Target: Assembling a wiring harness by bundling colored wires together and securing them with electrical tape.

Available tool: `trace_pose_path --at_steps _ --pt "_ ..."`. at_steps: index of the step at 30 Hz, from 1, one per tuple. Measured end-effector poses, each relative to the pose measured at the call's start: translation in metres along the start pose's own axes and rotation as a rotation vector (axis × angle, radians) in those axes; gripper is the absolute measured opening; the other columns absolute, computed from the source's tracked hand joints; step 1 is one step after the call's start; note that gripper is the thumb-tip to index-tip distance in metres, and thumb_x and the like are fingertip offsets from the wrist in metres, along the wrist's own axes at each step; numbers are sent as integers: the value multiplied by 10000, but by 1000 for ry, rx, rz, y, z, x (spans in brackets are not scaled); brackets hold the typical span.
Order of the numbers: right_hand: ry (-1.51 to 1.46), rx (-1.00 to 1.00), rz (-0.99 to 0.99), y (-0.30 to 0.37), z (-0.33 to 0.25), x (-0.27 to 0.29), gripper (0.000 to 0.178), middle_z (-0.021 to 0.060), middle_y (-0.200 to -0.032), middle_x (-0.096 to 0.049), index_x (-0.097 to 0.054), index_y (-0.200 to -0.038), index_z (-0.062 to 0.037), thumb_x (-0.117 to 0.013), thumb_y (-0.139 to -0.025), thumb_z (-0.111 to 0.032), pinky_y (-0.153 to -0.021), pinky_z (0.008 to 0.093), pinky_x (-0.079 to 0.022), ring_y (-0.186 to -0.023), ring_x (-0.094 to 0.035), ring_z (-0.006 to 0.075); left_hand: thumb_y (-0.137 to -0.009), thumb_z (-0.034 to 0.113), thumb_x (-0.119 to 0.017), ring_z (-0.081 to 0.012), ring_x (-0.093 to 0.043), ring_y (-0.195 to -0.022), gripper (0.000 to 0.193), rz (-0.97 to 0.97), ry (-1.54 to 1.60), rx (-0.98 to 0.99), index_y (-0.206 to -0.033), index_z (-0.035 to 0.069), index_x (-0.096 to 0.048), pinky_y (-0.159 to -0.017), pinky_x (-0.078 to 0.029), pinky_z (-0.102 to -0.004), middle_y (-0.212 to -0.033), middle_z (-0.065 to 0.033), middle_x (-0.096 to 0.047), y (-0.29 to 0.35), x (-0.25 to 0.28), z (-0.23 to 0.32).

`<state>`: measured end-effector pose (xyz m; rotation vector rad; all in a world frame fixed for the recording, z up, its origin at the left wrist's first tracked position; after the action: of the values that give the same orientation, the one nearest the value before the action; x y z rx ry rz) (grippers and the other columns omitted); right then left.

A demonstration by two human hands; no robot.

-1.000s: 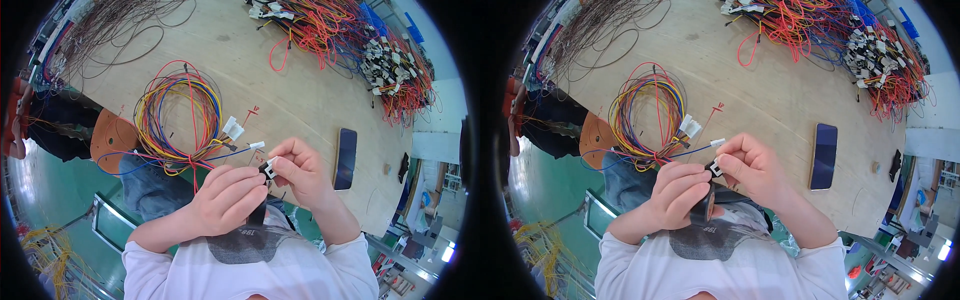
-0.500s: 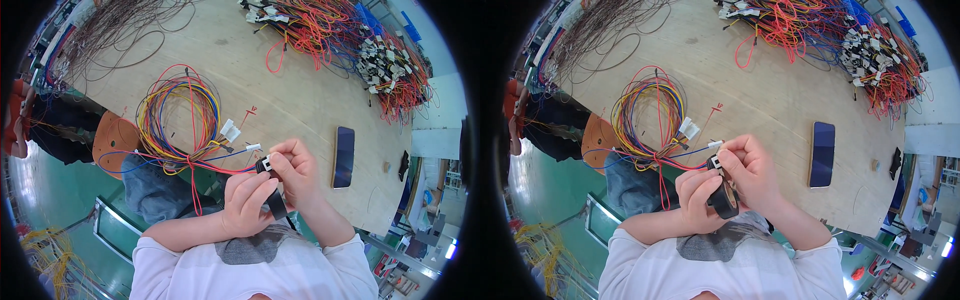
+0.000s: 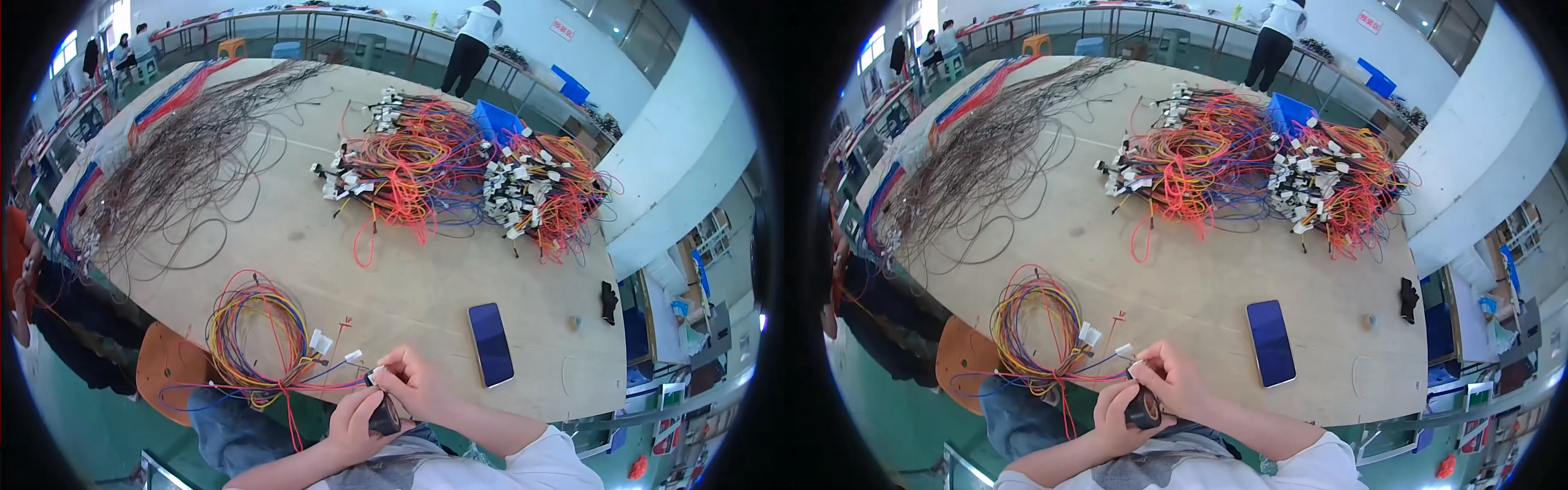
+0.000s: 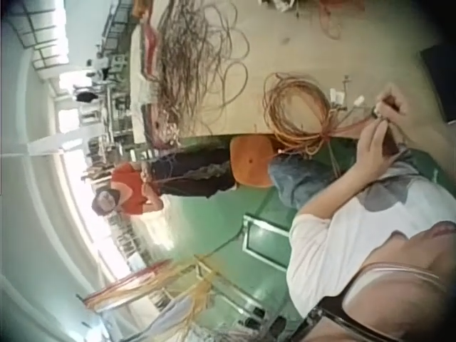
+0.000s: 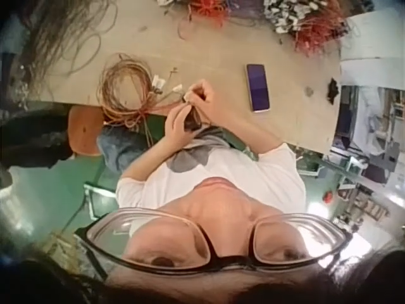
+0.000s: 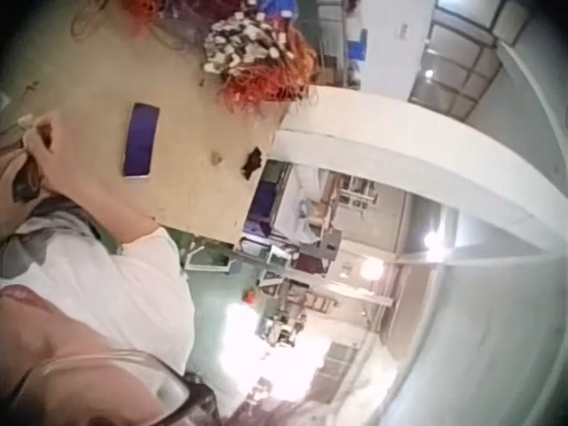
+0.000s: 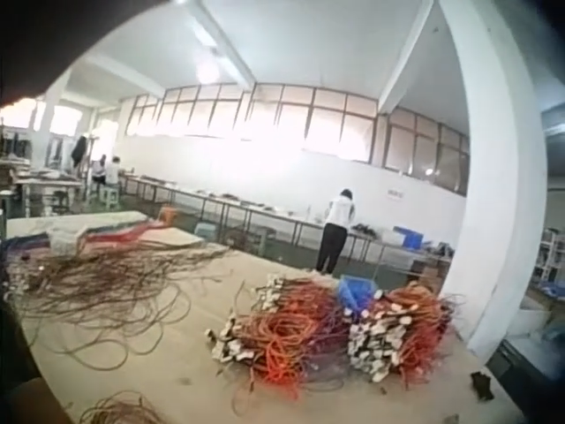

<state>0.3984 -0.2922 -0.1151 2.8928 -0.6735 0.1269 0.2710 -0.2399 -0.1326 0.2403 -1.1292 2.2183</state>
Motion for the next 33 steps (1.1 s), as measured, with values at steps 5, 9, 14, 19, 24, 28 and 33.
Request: trace_pose_path --at_steps 5,9,14,19,24,28,33 --pt "68 20 -37 -4 -7 10 168 26 -749 -552 -491 -924 -24 -595 -841 -128 -582 202 -429 -688 -521 47 -514 321 -839 -289 -563 -849 731 -7 85 87 -1061 2 -472 -715 -485 -342 -967 -156 -538 -9 8 3" --pt "-109 -122 -15 -4 -8 13 149 17 -777 -572 -530 -879 -22 -623 -819 -123 -603 191 -442 -696 -532 46 -490 281 -852 -267 -542 -843 733 -105 114 156 -1055 22 -464 -710 -464 -342 -943 -124 -540 -20 7 5" --pt "-332 -167 41 -6 -7 6 126 19 -787 -586 -537 -887 -32 -619 -809 -88 -616 196 -457 -687 -545 54 -488 255 -853 -253 -517 -813 729 -71 274 443 -1056 14 -464 -705 -445 -334 -945 -127 -513 -30 8 16" --pt "-218 -136 34 -8 -7 9 110 26 -783 -590 -539 -885 -31 -610 -807 -59 -603 189 -456 -675 -549 53 -542 341 -808 -257 -535 -829 659 -107 39 15 -1025 4 -511 -706 -440 -341 -952 -122 -536 -10 -5 9" --pt "-123 -25 17 -11 -21 11 109 17 -771 -579 -525 -885 -19 -598 -814 -58 -598 199 -451 -683 -535 51 -664 213 -722 -251 -567 -792 314 11 78 -99 -882 22 -603 -697 -450 -350 -882 -107 -587 -15 8 -10" --pt "-222 -91 63 -13 -39 13 112 36 -781 -586 -523 -893 -14 -596 -814 -47 -612 211 -460 -691 -544 64 -657 163 -734 -272 -522 -795 428 -18 1 335 -999 22 -519 -700 -431 -360 -987 -118 -493 -49 19 -19" --pt "-231 -44 52 -25 -41 14 100 30 -760 -564 -537 -892 -1 -578 -800 2 -540 187 -379 -628 -486 52 -642 85 -737 -181 -546 -739 356 -171 245 537 -936 23 -546 -623 -450 -273 -851 -92 -531 -62 21 -22"
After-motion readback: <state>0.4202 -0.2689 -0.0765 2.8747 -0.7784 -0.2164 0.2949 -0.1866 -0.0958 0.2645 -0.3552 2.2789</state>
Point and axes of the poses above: each hand's wrist, its own y-axis away from the middle knuckle, its own x-axis out of the back of the hand, z = x × y, the point moved 2 cm from there along -y, towards the middle knuckle
